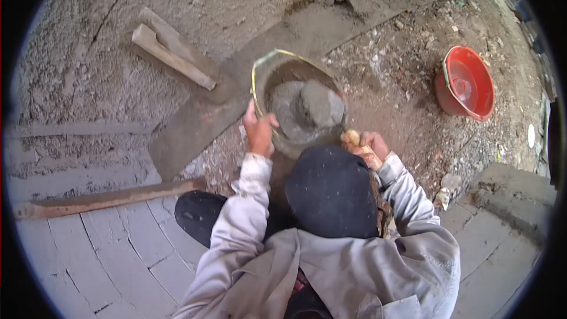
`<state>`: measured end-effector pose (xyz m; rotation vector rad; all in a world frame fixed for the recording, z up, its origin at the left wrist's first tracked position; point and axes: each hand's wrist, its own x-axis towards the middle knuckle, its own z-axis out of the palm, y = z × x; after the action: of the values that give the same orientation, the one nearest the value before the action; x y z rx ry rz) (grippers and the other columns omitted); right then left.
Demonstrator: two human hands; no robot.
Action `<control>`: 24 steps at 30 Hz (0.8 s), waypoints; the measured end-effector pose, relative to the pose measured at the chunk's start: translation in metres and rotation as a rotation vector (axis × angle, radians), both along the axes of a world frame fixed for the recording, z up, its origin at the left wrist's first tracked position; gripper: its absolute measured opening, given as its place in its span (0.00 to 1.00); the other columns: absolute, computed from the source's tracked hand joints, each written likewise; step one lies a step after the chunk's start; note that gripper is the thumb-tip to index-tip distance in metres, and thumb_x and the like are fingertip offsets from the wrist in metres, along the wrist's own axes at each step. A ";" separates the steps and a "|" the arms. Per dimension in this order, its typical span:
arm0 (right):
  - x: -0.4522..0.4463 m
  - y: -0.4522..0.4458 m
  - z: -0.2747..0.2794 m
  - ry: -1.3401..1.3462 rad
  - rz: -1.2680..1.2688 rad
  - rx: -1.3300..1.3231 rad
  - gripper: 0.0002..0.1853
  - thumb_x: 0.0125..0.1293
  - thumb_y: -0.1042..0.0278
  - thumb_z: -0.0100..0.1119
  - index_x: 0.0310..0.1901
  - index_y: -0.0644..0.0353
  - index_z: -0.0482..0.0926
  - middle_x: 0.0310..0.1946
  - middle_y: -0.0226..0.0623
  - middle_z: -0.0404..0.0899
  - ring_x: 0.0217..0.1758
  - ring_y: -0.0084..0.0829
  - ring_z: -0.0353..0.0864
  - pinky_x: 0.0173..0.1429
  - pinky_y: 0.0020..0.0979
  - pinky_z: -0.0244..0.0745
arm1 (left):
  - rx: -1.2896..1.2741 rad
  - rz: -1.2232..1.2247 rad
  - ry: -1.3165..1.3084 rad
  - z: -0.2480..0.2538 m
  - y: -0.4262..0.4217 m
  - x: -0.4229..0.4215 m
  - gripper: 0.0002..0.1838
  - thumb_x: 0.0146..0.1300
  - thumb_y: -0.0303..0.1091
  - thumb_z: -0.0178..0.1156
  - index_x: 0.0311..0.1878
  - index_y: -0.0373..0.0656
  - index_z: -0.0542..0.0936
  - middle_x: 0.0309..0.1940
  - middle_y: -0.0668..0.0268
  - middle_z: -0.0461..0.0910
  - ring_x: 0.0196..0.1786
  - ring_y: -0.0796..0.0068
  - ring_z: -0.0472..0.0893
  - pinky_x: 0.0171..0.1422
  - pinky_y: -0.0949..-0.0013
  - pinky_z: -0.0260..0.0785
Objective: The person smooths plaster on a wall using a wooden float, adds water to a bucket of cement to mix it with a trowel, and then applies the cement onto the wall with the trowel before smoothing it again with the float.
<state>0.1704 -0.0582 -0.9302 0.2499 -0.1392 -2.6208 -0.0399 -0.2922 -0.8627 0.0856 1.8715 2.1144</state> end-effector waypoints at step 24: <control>-0.243 0.139 0.131 -0.230 -1.973 1.785 0.17 0.66 0.79 0.54 0.53 0.57 0.61 0.40 0.39 0.73 0.38 0.32 0.78 0.39 0.33 0.80 | -0.067 -0.027 -0.026 0.010 0.004 -0.005 0.41 0.40 0.10 0.49 0.65 0.37 0.73 0.51 0.66 0.81 0.44 0.78 0.78 0.40 0.78 0.71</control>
<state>-0.0723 0.0806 -0.7991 1.4882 3.4423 -2.8075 -0.0448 -0.2882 -0.8527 0.0677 1.9131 2.0235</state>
